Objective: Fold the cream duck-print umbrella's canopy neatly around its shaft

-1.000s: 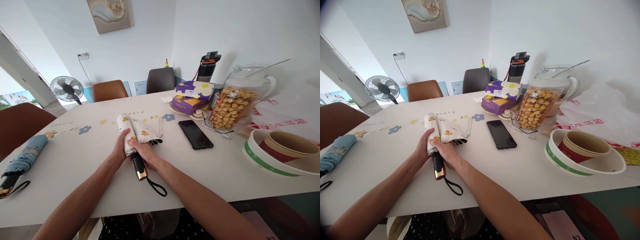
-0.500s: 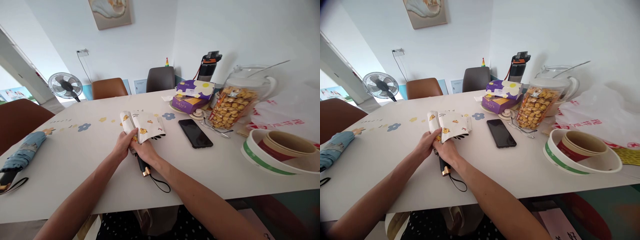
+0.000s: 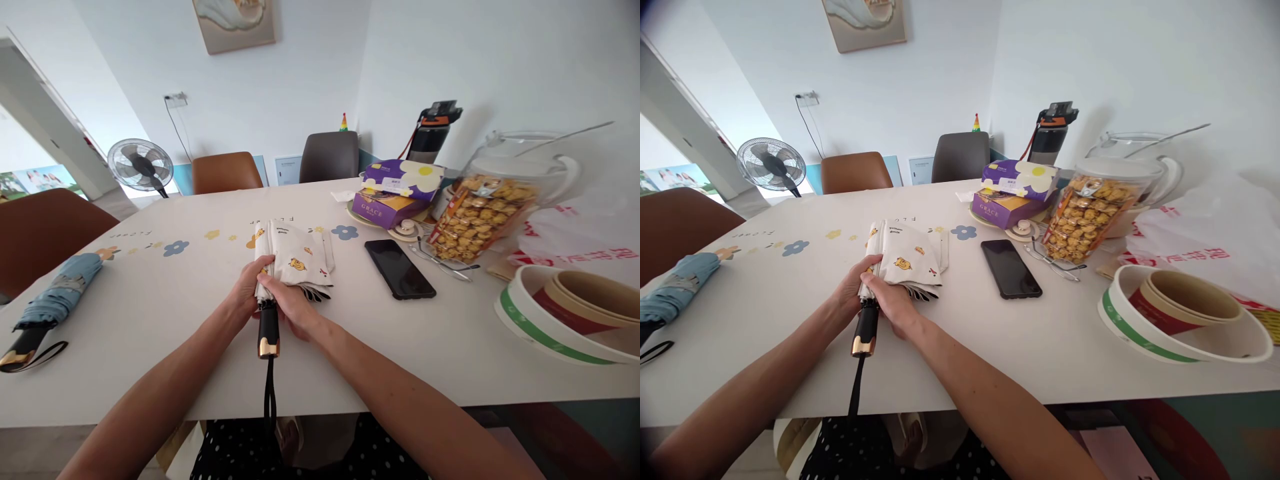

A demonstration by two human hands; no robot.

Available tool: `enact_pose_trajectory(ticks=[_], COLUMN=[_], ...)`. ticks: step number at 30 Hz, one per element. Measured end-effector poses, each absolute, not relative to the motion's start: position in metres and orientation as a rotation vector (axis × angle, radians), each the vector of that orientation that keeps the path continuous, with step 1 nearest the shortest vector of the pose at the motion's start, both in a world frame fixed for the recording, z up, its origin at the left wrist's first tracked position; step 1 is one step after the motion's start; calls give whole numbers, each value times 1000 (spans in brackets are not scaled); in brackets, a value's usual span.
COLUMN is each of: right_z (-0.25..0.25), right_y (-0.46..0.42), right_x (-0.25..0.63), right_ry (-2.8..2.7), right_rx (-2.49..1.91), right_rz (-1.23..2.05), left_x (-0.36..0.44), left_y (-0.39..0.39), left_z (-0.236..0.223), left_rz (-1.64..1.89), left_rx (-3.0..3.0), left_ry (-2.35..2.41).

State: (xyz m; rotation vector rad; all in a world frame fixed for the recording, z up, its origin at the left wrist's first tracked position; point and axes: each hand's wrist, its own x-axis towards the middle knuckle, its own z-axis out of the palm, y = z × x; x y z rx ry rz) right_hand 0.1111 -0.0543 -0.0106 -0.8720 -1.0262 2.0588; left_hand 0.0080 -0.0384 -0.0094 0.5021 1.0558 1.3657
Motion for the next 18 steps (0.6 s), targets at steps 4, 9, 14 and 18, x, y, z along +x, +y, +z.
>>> enact_pose_trajectory(ticks=[4, 9, 14, 18], right_z=[-9, -9, -12, -10], right_y=[-58, -52, -45, -45], right_x=[111, 114, 114, 116], right_ry=[-929, -908, -841, -907], right_rx=[-745, -816, -927, -982], right_rz=[2125, 2193, 2131, 2088], left_x=[11, 2, 4, 38], left_y=[-44, -44, -36, -24], left_z=[-6, -4, 9, 31], left_rz=[1369, 1314, 1470, 1118], left_rx=[709, 1006, 1437, 1903], left_ry=[1155, 1527, 1883, 1698])
